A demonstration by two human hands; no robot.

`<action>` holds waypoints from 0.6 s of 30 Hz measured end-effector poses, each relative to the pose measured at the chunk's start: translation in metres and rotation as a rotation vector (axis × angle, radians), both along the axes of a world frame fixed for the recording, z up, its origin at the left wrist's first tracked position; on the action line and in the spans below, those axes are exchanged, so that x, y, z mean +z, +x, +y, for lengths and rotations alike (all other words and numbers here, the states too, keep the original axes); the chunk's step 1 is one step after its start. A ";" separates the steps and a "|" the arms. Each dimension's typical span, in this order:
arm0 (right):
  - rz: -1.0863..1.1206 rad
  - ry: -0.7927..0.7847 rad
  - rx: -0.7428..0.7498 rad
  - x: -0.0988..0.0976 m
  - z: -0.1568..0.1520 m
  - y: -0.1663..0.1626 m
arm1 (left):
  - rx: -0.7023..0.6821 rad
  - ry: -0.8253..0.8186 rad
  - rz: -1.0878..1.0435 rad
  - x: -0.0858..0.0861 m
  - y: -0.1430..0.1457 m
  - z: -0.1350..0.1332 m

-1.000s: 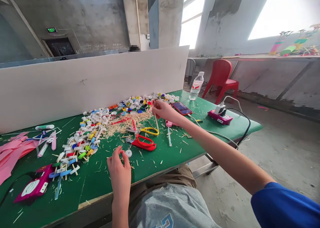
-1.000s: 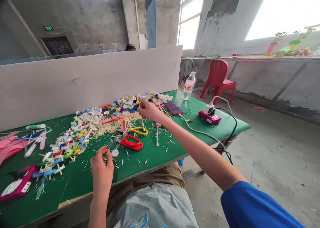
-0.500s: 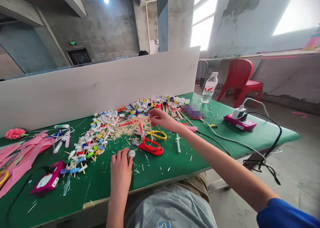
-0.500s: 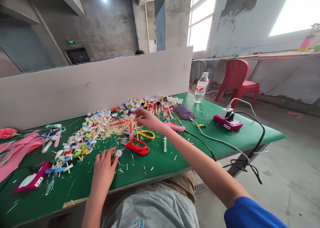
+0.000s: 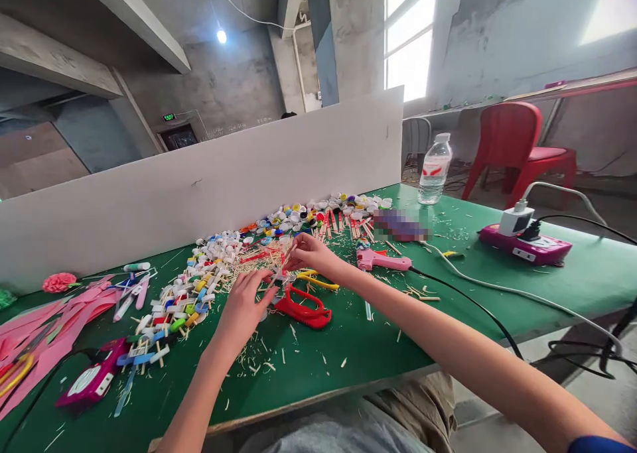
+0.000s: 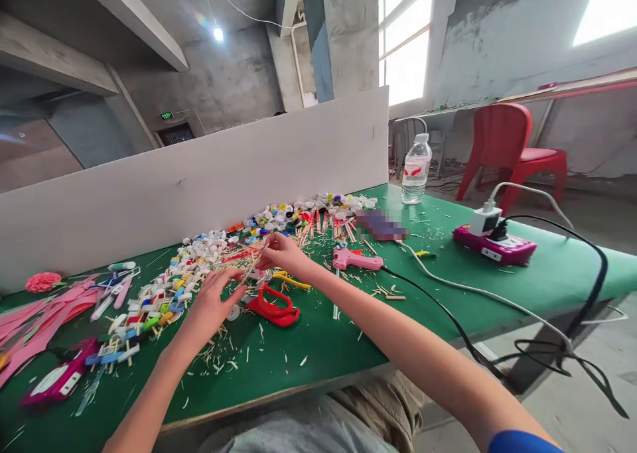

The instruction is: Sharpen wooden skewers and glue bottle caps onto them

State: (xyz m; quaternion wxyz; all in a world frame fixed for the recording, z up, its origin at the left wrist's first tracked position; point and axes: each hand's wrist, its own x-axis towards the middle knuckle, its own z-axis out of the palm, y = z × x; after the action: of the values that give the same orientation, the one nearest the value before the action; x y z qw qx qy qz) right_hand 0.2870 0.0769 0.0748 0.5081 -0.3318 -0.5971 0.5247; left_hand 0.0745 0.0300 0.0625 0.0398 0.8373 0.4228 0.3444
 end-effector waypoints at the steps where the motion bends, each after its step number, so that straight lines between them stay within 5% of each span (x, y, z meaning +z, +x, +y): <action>1: 0.026 -0.027 0.018 0.000 -0.003 -0.001 | -0.018 0.002 -0.064 0.000 0.002 0.002; 5: 0.211 -0.202 0.092 0.000 -0.011 -0.005 | 0.079 -0.156 -0.411 0.006 0.001 0.011; 8: 0.143 -0.199 0.130 -0.002 -0.014 -0.006 | 0.083 -0.291 -0.720 0.012 -0.001 0.019; 13: -0.264 0.141 0.080 -0.008 -0.023 -0.006 | -0.104 -0.335 -1.075 0.020 0.002 0.029; 18: -0.819 0.477 -0.087 -0.003 -0.038 -0.006 | -0.072 -0.210 -0.943 0.033 -0.004 0.032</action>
State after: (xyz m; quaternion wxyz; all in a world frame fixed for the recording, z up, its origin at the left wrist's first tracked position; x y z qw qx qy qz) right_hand 0.2813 0.0389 0.0714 0.3144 -0.4101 -0.8376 0.1773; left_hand 0.0709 0.0617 0.0953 0.3236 0.5954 0.3617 0.6403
